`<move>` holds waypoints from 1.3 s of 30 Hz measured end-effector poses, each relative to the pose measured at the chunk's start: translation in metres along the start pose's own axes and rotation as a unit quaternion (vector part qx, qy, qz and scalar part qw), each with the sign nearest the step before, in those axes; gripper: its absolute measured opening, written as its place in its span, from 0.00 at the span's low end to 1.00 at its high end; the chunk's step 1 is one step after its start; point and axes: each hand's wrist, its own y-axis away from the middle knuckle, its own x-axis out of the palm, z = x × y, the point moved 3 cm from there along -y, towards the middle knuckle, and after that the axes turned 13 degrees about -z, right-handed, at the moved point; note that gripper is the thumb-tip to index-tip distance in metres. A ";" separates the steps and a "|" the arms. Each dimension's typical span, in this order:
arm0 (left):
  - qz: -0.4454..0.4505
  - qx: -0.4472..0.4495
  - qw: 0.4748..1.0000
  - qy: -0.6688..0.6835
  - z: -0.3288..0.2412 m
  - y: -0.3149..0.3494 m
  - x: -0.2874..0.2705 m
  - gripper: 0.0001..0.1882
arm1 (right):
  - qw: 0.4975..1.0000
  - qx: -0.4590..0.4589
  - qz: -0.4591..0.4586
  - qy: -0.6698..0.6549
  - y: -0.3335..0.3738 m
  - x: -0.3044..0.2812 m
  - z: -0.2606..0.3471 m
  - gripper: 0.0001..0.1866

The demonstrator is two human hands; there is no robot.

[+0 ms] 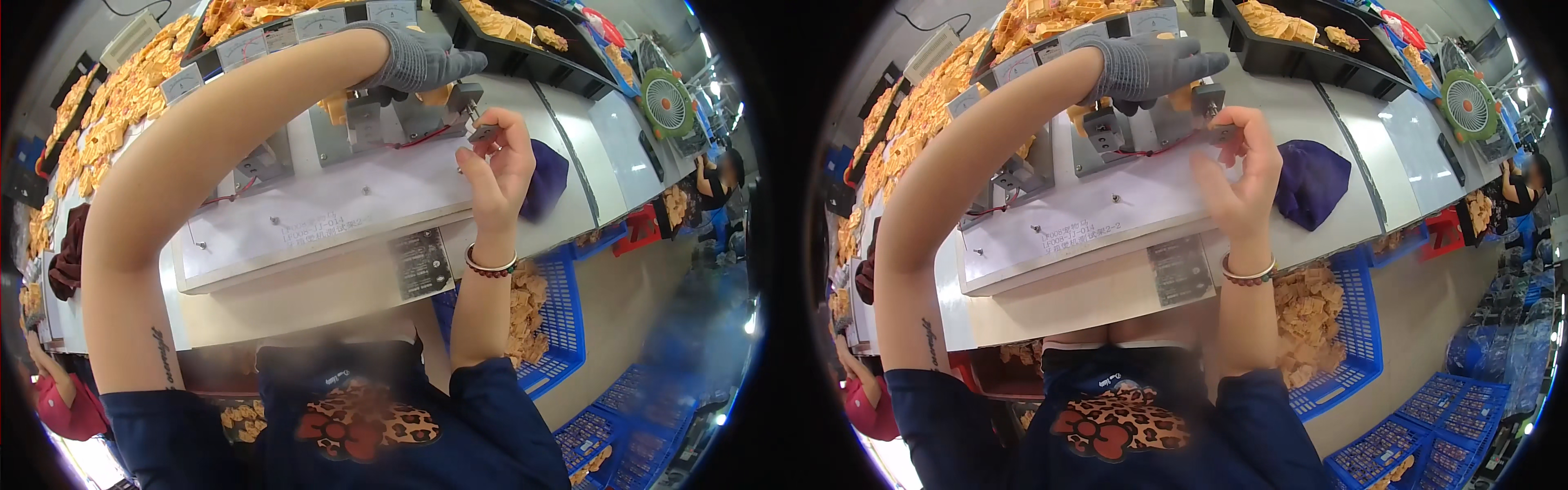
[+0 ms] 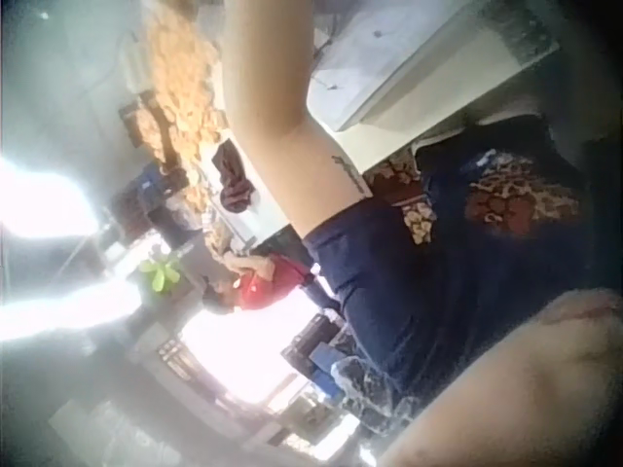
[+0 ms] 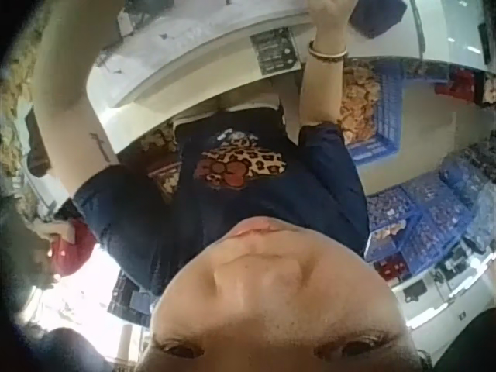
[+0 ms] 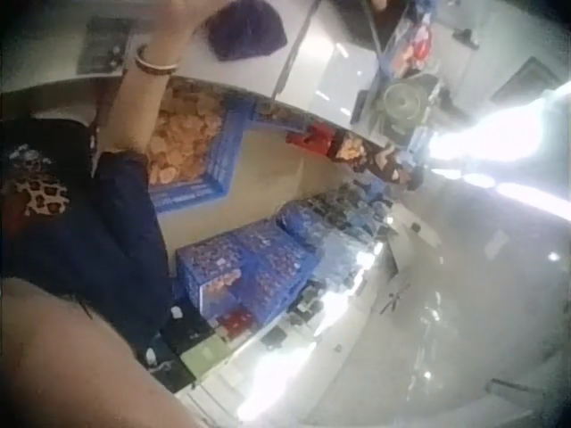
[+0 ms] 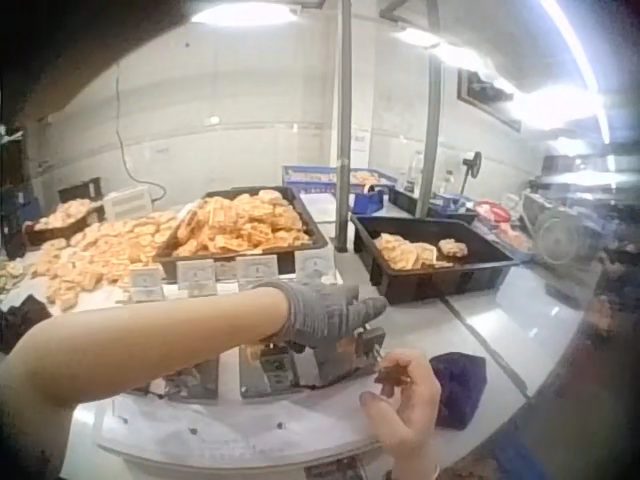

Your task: Testing toy waffles on a mechanical jig to verify structural or weight specifications in a factory setting.

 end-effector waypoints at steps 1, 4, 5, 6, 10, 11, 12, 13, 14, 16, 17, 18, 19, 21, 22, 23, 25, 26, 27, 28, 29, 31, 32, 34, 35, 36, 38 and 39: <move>0.016 -0.012 1.000 -0.002 0.004 0.006 0.004 0.18 | 1.000 -0.007 -0.009 -0.003 0.000 0.001 0.003 0.18; -0.247 0.095 0.959 -0.104 -0.011 0.043 -0.012 0.22 | 0.994 0.044 -0.050 0.081 0.001 0.000 0.007 0.19; -0.301 -0.013 0.951 -0.065 -0.015 0.065 -0.008 0.25 | 0.995 0.044 -0.048 0.081 0.002 -0.003 0.011 0.19; -0.329 0.034 0.942 -0.053 -0.020 0.090 -0.009 0.25 | 0.989 0.041 -0.048 0.135 0.004 -0.007 0.014 0.17; -0.382 0.013 0.924 0.005 -0.031 0.211 -0.012 0.18 | 0.956 -0.021 0.046 0.288 0.007 -0.009 0.014 0.11; -0.411 -0.014 0.912 0.004 -0.028 0.229 -0.006 0.11 | 0.950 -0.072 0.063 0.299 0.009 -0.004 0.013 0.09; -0.380 -0.067 0.922 0.018 -0.021 0.246 0.000 0.09 | 0.950 -0.071 0.058 0.300 0.010 -0.004 0.010 0.09; -0.398 -0.117 0.910 0.003 -0.013 0.258 0.009 0.08 | 0.945 -0.078 0.055 0.314 0.012 -0.004 0.009 0.09; -0.412 -0.175 0.894 0.010 -0.003 0.266 0.019 0.07 | 0.939 -0.086 0.053 0.328 0.014 -0.003 0.009 0.09; -0.404 -0.260 0.877 0.007 0.018 0.278 0.044 0.06 | 0.944 -0.081 0.032 0.318 0.015 -0.004 0.008 0.08; -0.413 -0.263 0.871 -0.047 0.025 0.284 0.052 0.05 | 0.943 -0.082 0.035 0.320 0.016 -0.005 0.008 0.08; -0.439 -0.235 0.860 -0.110 0.028 0.290 0.060 0.04 | 0.942 -0.083 0.039 0.322 0.017 -0.005 0.008 0.08; -0.461 -0.248 0.847 -0.096 0.030 0.297 0.069 0.03 | 0.941 -0.083 0.039 0.325 0.018 -0.006 0.008 0.08; -0.447 -0.301 0.838 -0.083 0.036 0.305 0.087 0.04 | 0.939 -0.091 0.029 0.329 0.019 -0.009 0.008 0.08; -0.457 -0.320 0.826 -0.078 0.038 0.310 0.093 0.05 | 0.940 -0.100 0.033 0.325 0.020 -0.009 0.007 0.08; -0.459 -0.323 0.824 -0.075 0.039 0.312 0.097 0.05 | 0.939 -0.105 0.034 0.326 0.020 -0.009 0.006 0.08; -0.444 -0.344 0.826 -0.035 0.044 0.313 0.101 0.07 | 0.938 -0.112 0.033 0.327 0.018 -0.009 0.006 0.08; -0.464 -0.317 0.826 -0.041 0.045 0.312 0.098 0.07 | 0.932 -0.108 0.042 0.344 0.017 -0.008 0.007 0.08; -0.460 -0.302 0.834 -0.042 0.045 0.310 0.094 0.07 | 0.925 -0.103 0.052 0.362 0.017 -0.006 0.008 0.08; -0.451 -0.287 0.844 -0.046 0.044 0.307 0.089 0.08 | 0.925 -0.106 0.053 0.361 0.017 -0.002 0.012 0.08; -0.460 -0.289 0.838 -0.043 0.042 0.305 0.083 0.08 | 0.911 -0.138 0.052 0.386 0.019 0.003 0.018 0.08; -0.463 -0.236 0.849 -0.101 0.032 0.296 0.071 0.08 | 0.896 -0.178 0.049 0.403 0.024 0.017 0.031 0.08; -0.458 -0.242 0.849 -0.100 0.024 0.290 0.067 0.08 | 0.910 -0.167 0.065 0.375 0.033 0.025 0.040 0.08; -0.527 -0.214 0.822 0.030 0.005 0.278 0.065 0.07 | 0.921 -0.154 0.084 0.347 0.044 0.045 0.046 0.08; -0.500 -0.235 0.831 0.056 -0.001 0.268 0.070 0.07 | 0.935 -0.120 0.127 0.308 0.049 0.056 0.046 0.08; -0.499 -0.221 0.835 0.070 -0.005 0.256 0.074 0.08 | 0.939 -0.079 0.180 0.281 0.053 0.064 0.044 0.08; -0.423 -0.264 0.862 0.088 -0.003 0.237 0.085 0.08 | 0.933 -0.107 0.181 0.291 0.053 0.073 0.041 0.08; -0.443 -0.255 0.855 0.093 -0.002 0.233 0.087 0.07 | 0.922 -0.119 0.192 0.316 0.051 0.076 0.038 0.07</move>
